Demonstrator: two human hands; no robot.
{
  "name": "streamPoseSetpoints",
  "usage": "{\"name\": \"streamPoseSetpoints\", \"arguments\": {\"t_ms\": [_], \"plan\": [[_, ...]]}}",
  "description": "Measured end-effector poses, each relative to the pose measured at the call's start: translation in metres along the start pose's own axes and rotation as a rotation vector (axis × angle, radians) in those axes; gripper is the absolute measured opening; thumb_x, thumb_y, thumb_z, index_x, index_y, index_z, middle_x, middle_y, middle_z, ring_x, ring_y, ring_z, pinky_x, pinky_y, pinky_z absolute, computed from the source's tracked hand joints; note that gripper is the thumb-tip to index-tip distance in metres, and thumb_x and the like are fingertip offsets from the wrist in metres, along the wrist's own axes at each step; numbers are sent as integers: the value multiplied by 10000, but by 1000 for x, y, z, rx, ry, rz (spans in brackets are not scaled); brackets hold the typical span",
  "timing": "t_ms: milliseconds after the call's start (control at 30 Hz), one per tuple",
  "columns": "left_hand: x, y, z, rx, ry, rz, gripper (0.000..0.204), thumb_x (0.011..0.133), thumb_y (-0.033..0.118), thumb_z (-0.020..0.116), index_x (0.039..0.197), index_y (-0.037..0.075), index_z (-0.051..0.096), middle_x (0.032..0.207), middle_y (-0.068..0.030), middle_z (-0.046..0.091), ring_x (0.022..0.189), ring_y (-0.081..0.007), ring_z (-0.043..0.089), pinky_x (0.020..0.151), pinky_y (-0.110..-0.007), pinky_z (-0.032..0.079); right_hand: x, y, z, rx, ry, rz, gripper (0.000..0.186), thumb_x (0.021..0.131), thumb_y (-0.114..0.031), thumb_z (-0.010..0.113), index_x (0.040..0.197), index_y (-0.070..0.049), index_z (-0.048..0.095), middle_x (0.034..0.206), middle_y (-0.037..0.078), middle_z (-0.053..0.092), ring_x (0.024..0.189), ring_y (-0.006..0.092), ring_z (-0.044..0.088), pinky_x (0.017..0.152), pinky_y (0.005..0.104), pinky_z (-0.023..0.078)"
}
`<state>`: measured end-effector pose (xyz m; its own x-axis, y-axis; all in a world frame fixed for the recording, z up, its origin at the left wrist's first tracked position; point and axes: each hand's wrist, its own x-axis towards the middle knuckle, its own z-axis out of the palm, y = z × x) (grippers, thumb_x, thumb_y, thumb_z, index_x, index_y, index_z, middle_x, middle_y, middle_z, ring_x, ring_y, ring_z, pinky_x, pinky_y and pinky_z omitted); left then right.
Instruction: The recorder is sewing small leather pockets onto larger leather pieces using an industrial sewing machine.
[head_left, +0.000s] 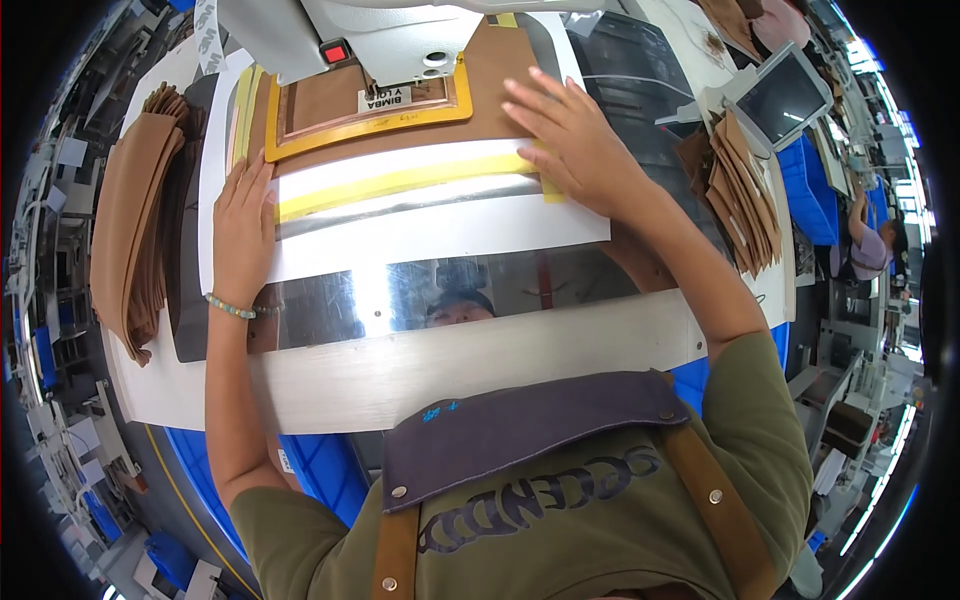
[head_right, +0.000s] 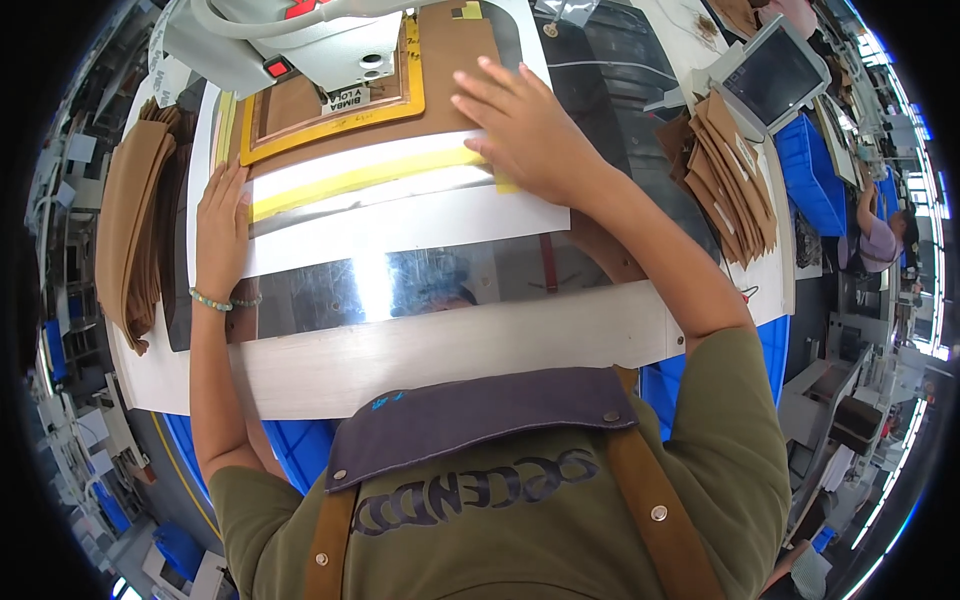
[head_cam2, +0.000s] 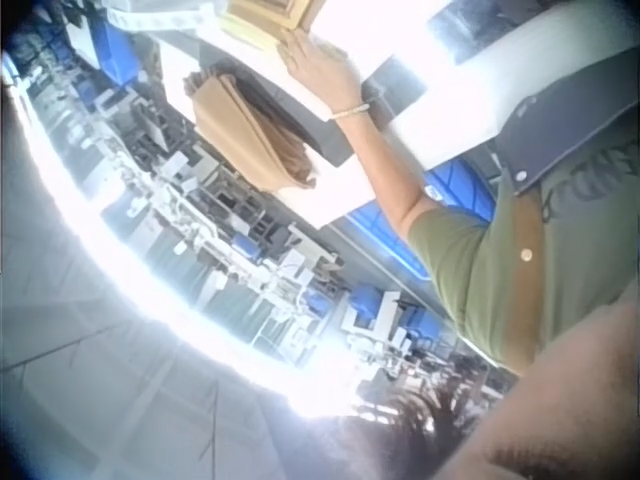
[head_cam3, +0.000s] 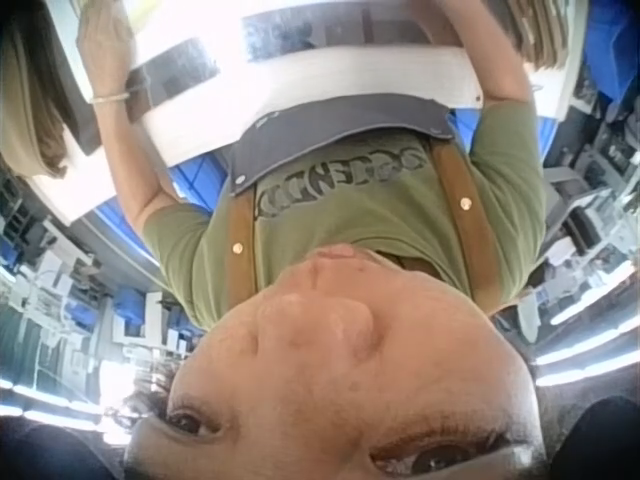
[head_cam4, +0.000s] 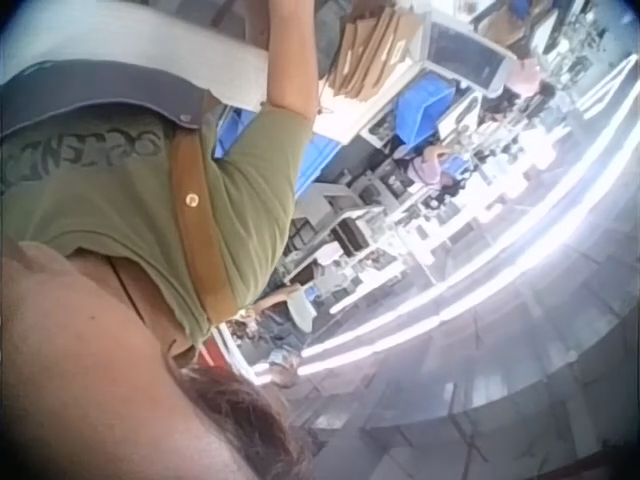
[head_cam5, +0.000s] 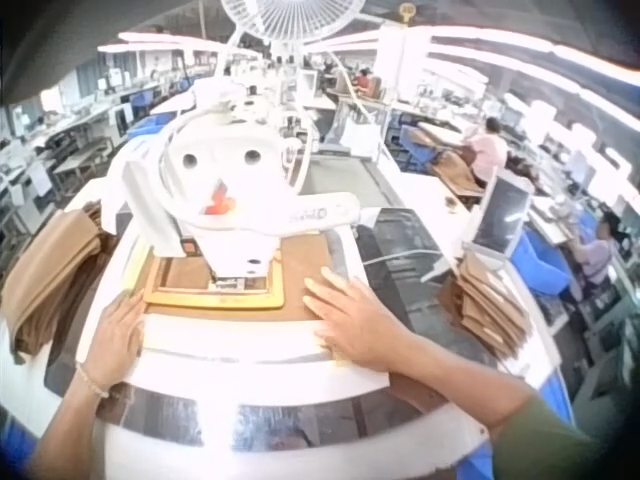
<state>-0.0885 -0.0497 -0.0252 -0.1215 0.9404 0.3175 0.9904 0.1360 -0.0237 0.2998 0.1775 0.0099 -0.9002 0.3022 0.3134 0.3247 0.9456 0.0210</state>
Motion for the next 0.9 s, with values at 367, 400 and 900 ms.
{"name": "streamPoseSetpoints", "arguments": {"t_ms": [367,400,900], "plan": [[25,-17,9,-31,-86,-63,554,1092,378,357,1551,85,459,1648,-58,389,1541,-328,283,1242,-472,224,32,16,38,-17,-147,74,759,1054,-533,454,1553,31,363,1666,161,299,1563,291,236,1262,556,110],[25,-18,8,-10,-85,-86,562,1091,384,360,1558,85,448,1655,-56,376,1546,-328,273,1244,-475,219,37,19,39,-40,-114,62,806,1040,-593,432,1540,38,387,1655,172,319,1560,294,245,1256,572,126],[-5,-10,-21,-4,-50,16,406,1048,275,553,1401,89,626,1524,-55,552,1512,-288,347,1222,-463,272,-7,3,-6,176,-128,47,659,1062,-491,449,1509,-7,459,1645,121,353,1556,282,251,1258,543,136]]}}
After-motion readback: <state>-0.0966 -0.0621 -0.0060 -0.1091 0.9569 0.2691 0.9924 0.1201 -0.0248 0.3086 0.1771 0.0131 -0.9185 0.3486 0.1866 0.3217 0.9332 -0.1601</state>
